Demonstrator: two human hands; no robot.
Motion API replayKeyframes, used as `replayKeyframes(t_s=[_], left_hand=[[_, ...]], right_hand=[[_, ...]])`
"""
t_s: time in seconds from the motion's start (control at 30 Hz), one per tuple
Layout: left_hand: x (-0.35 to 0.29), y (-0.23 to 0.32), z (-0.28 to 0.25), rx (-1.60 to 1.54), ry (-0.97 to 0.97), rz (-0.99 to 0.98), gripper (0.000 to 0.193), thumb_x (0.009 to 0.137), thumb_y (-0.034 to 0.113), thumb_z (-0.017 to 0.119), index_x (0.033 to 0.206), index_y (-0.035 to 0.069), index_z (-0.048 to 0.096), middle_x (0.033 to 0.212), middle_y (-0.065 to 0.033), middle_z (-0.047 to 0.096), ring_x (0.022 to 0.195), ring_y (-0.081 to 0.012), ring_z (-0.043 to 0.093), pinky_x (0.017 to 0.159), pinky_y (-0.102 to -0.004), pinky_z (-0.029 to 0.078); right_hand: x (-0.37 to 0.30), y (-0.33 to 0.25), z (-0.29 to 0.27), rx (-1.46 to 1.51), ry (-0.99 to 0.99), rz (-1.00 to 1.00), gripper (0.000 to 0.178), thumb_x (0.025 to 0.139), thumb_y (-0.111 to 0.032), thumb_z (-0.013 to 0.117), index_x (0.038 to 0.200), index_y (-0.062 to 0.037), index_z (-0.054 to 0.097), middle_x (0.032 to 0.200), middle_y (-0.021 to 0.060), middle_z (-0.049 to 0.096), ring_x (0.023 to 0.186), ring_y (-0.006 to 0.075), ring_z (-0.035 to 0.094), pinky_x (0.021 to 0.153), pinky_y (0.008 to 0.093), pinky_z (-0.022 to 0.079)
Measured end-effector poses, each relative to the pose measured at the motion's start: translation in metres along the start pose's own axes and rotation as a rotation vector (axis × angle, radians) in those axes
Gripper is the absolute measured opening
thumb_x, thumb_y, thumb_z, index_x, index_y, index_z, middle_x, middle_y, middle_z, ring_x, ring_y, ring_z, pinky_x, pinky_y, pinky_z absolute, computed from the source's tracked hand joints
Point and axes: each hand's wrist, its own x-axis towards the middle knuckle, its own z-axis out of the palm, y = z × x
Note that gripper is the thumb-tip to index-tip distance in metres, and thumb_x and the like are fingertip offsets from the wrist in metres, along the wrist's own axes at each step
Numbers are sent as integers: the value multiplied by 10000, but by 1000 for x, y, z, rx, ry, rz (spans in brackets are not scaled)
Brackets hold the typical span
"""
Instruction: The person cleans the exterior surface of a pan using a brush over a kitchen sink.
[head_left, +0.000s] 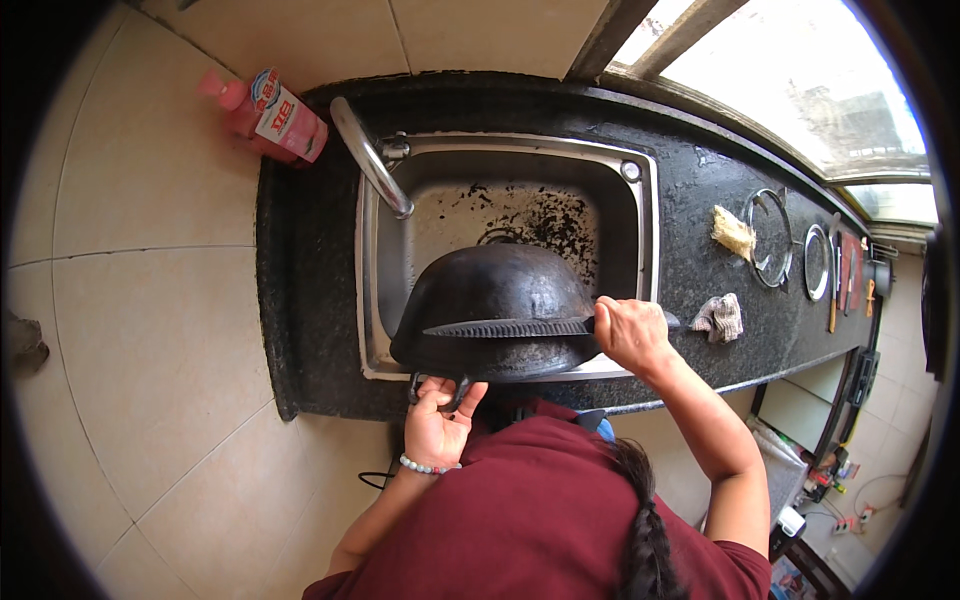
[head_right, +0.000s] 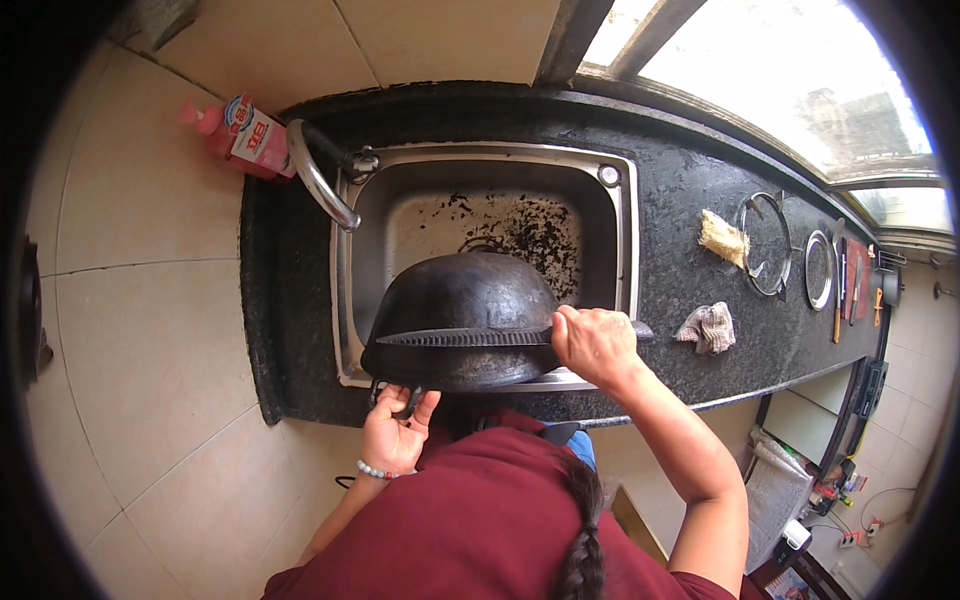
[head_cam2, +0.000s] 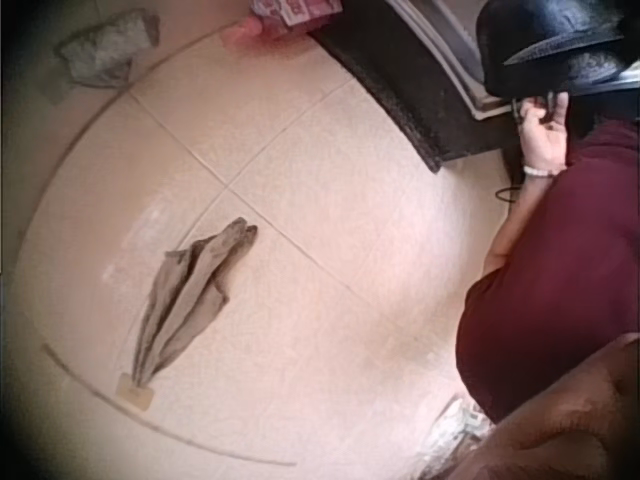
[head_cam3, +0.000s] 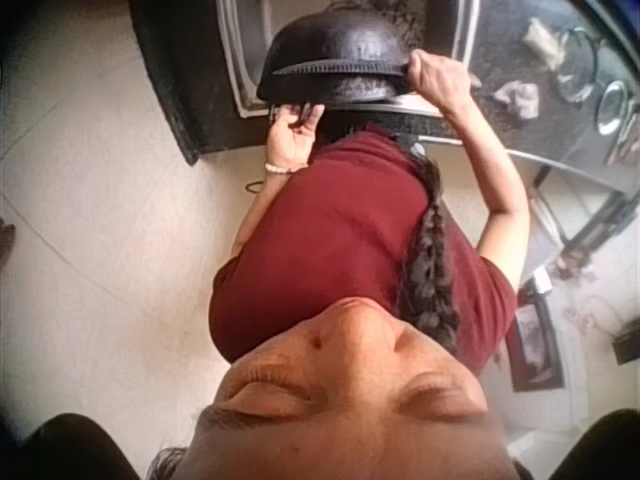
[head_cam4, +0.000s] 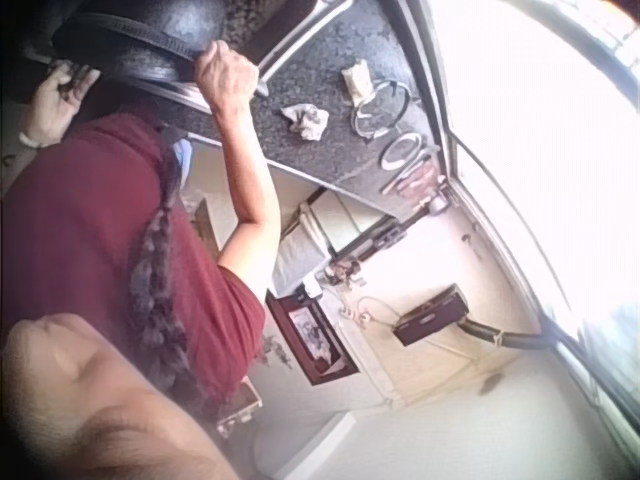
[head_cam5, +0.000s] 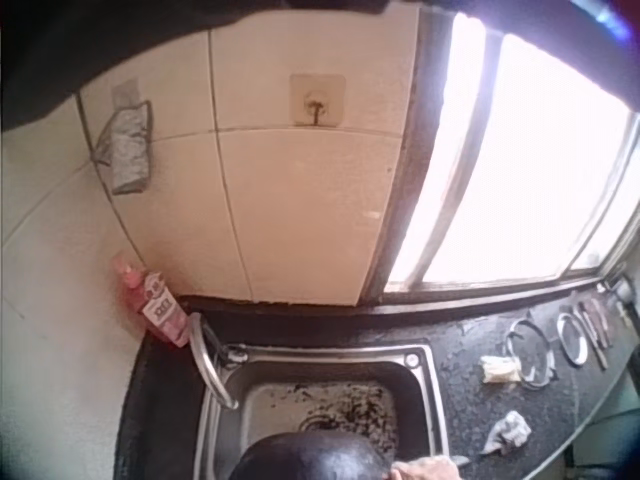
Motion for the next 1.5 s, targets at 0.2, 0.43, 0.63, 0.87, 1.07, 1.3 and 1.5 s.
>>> replayKeyframes(t_s=[0.2, 0.43, 0.63, 0.87, 1.07, 1.3, 1.5], left_hand=[[6, -2, -28, -169, -193, -21, 316, 776, -44, 414, 1047, 33, 557, 1148, -90, 572, 1073, -236, 558, 951, -442, 486], [-1, 0, -7, 2, 27, 0, 386, 757, -62, 402, 1099, 30, 554, 1147, -86, 570, 1068, -233, 557, 949, -435, 486], [-1, -2, -11, -17, -33, -33, 351, 769, -62, 397, 1069, 24, 559, 1164, -93, 567, 1092, -237, 548, 951, -441, 485], [1, -5, -22, -67, -54, 5, 388, 779, -27, 384, 1137, 20, 526, 1149, -94, 567, 1036, -242, 573, 957, -425, 485], [-5, -1, -9, -2, 9, -32, 364, 752, -55, 398, 1076, 10, 550, 1165, -109, 567, 1062, -265, 563, 928, -461, 495], [2, -1, -19, -50, -105, -33, 353, 755, -60, 398, 1057, 20, 564, 1157, -95, 574, 1058, -245, 566, 937, -429, 493], [0, -1, -11, -21, -36, -8, 346, 763, -57, 400, 1055, 28, 564, 1125, -87, 587, 1026, -238, 579, 934, -433, 496]], right_hand=[[-9, -36, -7, -16, -173, -92, 317, 906, -282, 423, 699, -97, 578, 544, 101, 604, 518, 270, 627, 532, 426, 513], [8, -22, -10, -140, -215, 27, 331, 917, -285, 420, 692, -104, 583, 559, 112, 615, 498, 259, 625, 500, 389, 509], [10, -8, -2, -79, -148, 50, 329, 909, -266, 405, 684, -96, 575, 554, 107, 614, 486, 270, 622, 450, 398, 494], [9, -45, -14, -88, -285, -128, 342, 913, -294, 389, 703, -107, 585, 598, 111, 635, 523, 269, 640, 501, 412, 519], [26, -5, -7, -184, -147, -13, 344, 921, -284, 388, 690, -113, 576, 583, 95, 627, 471, 256, 619, 413, 392, 479], [31, 0, -1, -156, -71, 59, 343, 909, -263, 408, 639, -128, 571, 503, 75, 589, 404, 218, 588, 373, 344, 472], [7, -36, -5, -104, -136, -164, 338, 905, -289, 409, 670, -109, 571, 552, 109, 613, 454, 273, 610, 414, 409, 476]])
